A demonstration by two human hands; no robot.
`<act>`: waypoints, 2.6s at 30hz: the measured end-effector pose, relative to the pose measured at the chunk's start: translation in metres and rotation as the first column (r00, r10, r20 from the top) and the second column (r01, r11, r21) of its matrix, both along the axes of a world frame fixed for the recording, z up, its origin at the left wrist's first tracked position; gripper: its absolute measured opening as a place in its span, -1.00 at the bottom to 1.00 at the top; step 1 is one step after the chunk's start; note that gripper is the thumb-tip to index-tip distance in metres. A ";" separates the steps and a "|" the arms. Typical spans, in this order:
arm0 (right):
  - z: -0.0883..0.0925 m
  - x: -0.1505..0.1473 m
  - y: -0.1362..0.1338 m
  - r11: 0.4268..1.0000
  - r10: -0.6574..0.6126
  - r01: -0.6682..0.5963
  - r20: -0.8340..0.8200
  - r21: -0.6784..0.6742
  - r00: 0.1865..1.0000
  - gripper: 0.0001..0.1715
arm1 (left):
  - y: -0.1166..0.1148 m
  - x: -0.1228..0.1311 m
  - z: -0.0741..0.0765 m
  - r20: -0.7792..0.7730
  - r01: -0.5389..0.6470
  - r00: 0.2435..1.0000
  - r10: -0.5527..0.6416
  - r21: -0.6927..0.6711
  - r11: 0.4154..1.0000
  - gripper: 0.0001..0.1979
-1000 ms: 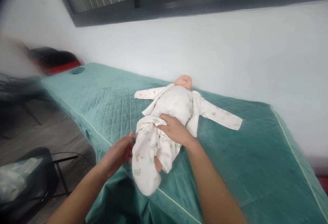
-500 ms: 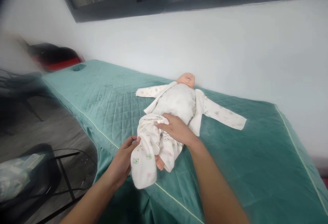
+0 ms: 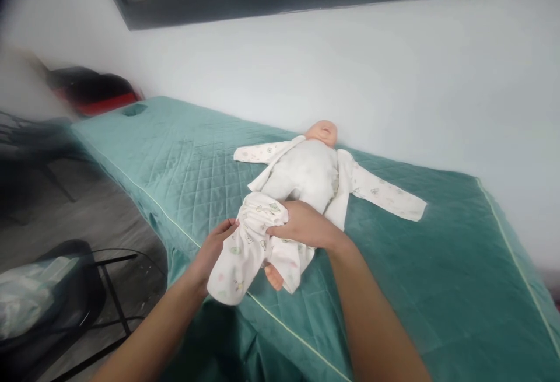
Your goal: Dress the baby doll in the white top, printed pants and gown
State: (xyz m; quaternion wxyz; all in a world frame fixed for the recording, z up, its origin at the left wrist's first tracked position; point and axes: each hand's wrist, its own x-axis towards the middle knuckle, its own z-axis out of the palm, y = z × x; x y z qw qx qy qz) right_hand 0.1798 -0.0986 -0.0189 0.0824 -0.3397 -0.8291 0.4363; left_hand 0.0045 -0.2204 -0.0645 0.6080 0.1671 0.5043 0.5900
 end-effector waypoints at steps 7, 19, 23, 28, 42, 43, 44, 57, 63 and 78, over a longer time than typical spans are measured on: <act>-0.004 0.002 0.003 0.999 -0.034 0.032 -0.062 -0.021 0.998 -0.73 | 0.016 -0.008 -0.006 -0.305 0.013 0.952 0.013 0.084 0.996 -0.56; -0.008 0.001 0.008 0.987 -0.157 0.159 -0.146 0.008 0.977 -0.57 | 0.067 -0.013 -0.027 -0.760 0.076 0.622 0.192 0.302 0.950 -0.75; -0.003 0.001 0.005 0.993 -0.116 0.118 -0.116 0.017 0.987 -0.42 | 0.064 -0.013 -0.034 -0.763 0.050 0.610 0.213 0.306 0.951 -0.76; 0.002 -0.004 0.001 1.000 -0.001 0.001 -0.081 0.005 0.997 -0.21 | 0.061 -0.014 -0.033 -0.770 0.045 0.599 0.221 0.308 0.950 -0.77; -0.008 -0.004 0.000 0.989 -0.113 0.109 0.043 0.099 0.993 -0.77 | 0.060 -0.012 -0.036 -0.750 0.031 0.617 0.237 0.325 0.945 -0.75; -0.009 -0.004 0.001 0.987 -0.127 0.122 0.036 0.102 0.991 -0.78 | 0.060 -0.012 -0.036 -0.752 0.026 0.613 0.244 0.328 0.944 -0.75; -0.010 -0.004 0.001 0.985 -0.139 0.136 0.027 0.103 0.990 -0.78 | 0.061 -0.012 -0.036 -0.754 0.022 0.607 0.250 0.331 0.943 -0.75; -0.009 -0.006 0.004 0.981 -0.187 0.192 -0.108 0.030 0.976 -0.71 | 0.042 -0.007 -0.031 -0.685 -0.176 0.633 0.362 0.328 0.928 -0.72; -0.006 -0.003 0.003 0.983 -0.183 0.185 -0.113 0.007 0.977 -0.70 | -0.015 0.004 -0.027 -0.598 0.030 0.798 0.080 0.171 0.985 -0.61; 0.002 -0.002 -0.002 0.998 -0.065 0.066 -0.143 0.002 0.988 -0.51 | 0.022 -0.004 -0.033 -0.736 0.010 0.638 0.227 0.303 0.953 -0.74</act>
